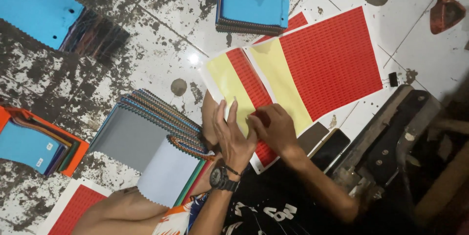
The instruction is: Applying small adhesive labels to fabric swatches while sitting on the floor.
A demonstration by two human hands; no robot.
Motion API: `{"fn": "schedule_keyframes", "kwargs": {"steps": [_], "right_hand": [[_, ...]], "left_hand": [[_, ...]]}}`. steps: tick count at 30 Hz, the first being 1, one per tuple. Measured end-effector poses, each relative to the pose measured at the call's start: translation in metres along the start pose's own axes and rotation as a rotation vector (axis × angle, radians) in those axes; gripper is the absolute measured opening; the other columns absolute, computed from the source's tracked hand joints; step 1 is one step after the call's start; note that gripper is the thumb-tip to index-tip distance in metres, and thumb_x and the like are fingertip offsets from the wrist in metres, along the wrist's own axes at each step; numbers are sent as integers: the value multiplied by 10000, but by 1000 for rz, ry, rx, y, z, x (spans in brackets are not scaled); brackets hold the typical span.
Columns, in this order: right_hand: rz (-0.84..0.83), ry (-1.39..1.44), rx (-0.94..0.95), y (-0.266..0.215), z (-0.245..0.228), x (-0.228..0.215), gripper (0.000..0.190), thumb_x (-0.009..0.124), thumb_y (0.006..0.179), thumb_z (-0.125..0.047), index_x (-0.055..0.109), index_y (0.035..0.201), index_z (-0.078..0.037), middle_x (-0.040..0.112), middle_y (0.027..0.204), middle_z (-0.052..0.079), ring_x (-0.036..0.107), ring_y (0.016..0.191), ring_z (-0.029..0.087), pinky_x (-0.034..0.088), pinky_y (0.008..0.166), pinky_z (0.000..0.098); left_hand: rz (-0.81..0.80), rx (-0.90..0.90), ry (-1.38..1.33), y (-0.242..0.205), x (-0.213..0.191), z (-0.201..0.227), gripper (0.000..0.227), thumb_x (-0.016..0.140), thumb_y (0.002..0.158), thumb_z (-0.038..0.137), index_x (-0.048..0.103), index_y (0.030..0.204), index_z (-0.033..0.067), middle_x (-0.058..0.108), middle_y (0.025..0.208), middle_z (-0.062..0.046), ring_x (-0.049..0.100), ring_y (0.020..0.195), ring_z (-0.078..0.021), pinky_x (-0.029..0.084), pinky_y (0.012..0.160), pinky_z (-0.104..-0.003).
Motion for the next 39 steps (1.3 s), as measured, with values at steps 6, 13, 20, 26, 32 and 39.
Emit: {"fn": "schedule_keyframes", "kwargs": {"steps": [6,13,20,26,32,39], "right_hand": [[134,-52,-29,-10,8,17,116,810,857,-177,761,951,-131,645,839,24,709,799,241,621,656,298],[141,-2,-19,-9,2,10,132,821,832,-160,755,946,-152,649,840,27,699,824,256,611,687,335],[173,-20,-36,-10,-3,7,128,817,864,-162,762,954,-89,659,856,57,710,836,268,609,693,326],[226,-36,-54,-13,-6,6,69,818,851,-155,777,904,-141,666,849,7,698,846,220,609,717,297],[247,-18,-34,-14,1,7,143,835,855,-204,759,930,-110,668,869,48,703,888,257,607,751,341],[313,-14,-78,-17,-9,2,71,829,828,-108,789,882,-134,699,852,0,715,843,211,611,760,315]], "left_hand": [[-40,-95,93,-6,8,-15,761,802,756,215,486,1445,138,370,1500,-165,319,1409,-528,223,1156,-660],[-58,-103,125,-7,11,-15,802,801,747,213,452,1469,188,327,1530,-147,235,1451,-508,132,1172,-692],[-68,-109,110,-9,14,-16,841,807,695,167,460,1461,187,320,1535,-156,211,1462,-498,131,1180,-683],[-70,-94,142,-8,13,-14,887,791,656,135,452,1474,185,316,1543,-160,208,1467,-490,140,1187,-676],[-60,-108,142,-10,15,-14,840,784,700,160,457,1472,203,334,1535,-157,221,1463,-485,139,1186,-676],[-83,-120,158,-12,16,-16,895,785,664,141,436,1484,226,325,1544,-151,215,1466,-481,132,1196,-663]]}}
Point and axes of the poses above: each hand's wrist, its own y-axis towards the middle knuckle, its own x-axis out of the palm, z = x × y, the point moved 9 cm from there along y, towards the middle knuckle
